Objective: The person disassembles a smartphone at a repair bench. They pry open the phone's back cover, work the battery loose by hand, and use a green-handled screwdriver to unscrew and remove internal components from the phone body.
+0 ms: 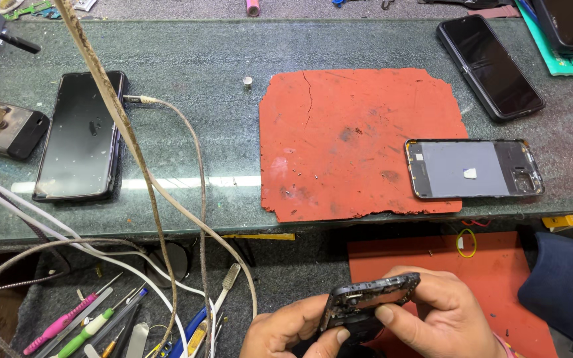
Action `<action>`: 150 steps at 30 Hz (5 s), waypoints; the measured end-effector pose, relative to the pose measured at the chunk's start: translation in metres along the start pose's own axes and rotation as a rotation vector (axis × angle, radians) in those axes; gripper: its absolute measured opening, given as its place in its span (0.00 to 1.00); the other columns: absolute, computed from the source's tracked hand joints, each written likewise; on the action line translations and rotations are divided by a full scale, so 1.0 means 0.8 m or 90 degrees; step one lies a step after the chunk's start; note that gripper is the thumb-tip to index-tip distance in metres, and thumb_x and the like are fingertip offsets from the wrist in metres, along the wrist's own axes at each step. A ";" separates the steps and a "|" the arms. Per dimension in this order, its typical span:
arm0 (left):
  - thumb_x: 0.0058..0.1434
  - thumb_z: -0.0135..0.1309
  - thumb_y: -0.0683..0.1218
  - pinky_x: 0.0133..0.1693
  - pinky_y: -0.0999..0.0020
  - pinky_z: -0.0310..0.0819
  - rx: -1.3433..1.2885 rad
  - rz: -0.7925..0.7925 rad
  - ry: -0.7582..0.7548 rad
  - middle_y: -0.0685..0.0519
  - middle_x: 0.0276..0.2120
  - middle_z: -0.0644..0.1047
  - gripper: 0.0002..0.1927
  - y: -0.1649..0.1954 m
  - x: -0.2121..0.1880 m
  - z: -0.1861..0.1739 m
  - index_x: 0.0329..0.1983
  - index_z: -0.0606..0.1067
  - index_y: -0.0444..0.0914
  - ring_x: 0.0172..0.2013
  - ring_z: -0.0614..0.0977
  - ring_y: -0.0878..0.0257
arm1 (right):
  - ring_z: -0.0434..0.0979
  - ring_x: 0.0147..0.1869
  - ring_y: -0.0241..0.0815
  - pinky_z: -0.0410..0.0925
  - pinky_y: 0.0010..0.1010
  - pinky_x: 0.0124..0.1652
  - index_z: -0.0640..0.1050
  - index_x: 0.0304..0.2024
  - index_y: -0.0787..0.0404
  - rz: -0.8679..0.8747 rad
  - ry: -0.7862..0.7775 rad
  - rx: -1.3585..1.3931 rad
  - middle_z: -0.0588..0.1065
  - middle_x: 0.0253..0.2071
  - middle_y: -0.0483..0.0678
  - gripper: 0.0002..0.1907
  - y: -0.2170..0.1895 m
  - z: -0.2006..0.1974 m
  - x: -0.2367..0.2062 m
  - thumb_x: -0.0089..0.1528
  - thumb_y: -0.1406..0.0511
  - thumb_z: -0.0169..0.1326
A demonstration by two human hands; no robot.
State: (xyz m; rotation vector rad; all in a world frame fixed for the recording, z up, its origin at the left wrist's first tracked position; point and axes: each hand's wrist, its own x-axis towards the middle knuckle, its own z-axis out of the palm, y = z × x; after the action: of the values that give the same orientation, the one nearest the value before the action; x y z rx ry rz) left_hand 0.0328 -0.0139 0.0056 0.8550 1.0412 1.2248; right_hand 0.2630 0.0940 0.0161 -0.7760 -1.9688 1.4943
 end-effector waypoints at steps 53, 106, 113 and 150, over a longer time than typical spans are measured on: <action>0.55 0.64 0.35 0.49 0.65 0.84 -0.010 0.015 0.062 0.46 0.38 0.88 0.08 -0.008 0.000 -0.004 0.39 0.85 0.34 0.43 0.90 0.62 | 0.86 0.39 0.40 0.77 0.30 0.40 0.81 0.41 0.63 -0.140 -0.038 -0.058 0.82 0.34 0.46 0.09 -0.009 0.017 0.003 0.59 0.67 0.63; 0.51 0.68 0.43 0.42 0.73 0.82 0.147 -0.087 0.053 0.53 0.29 0.88 0.13 0.029 0.003 -0.002 0.41 0.86 0.39 0.35 0.89 0.70 | 0.83 0.36 0.39 0.76 0.28 0.34 0.82 0.38 0.64 -0.086 -0.003 -0.120 0.81 0.33 0.48 0.10 -0.023 0.020 0.007 0.55 0.69 0.67; 0.54 0.66 0.41 0.43 0.72 0.82 0.079 -0.100 0.060 0.52 0.31 0.88 0.10 0.015 0.002 -0.001 0.40 0.85 0.35 0.36 0.87 0.70 | 0.84 0.35 0.38 0.75 0.27 0.35 0.82 0.39 0.64 -0.090 -0.013 -0.104 0.81 0.33 0.47 0.10 -0.025 0.023 0.010 0.56 0.69 0.67; 0.53 0.65 0.38 0.47 0.69 0.83 0.117 -0.015 0.067 0.49 0.33 0.88 0.09 0.000 -0.003 -0.003 0.38 0.86 0.36 0.39 0.90 0.64 | 0.84 0.33 0.39 0.74 0.28 0.33 0.80 0.37 0.64 -0.169 -0.023 -0.110 0.80 0.31 0.48 0.09 -0.025 0.018 0.011 0.55 0.69 0.66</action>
State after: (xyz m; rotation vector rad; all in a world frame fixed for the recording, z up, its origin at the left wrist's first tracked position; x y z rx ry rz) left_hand 0.0303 -0.0161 0.0053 0.9245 1.2600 1.1768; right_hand 0.2440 0.0864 0.0326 -0.5332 -2.1532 1.2038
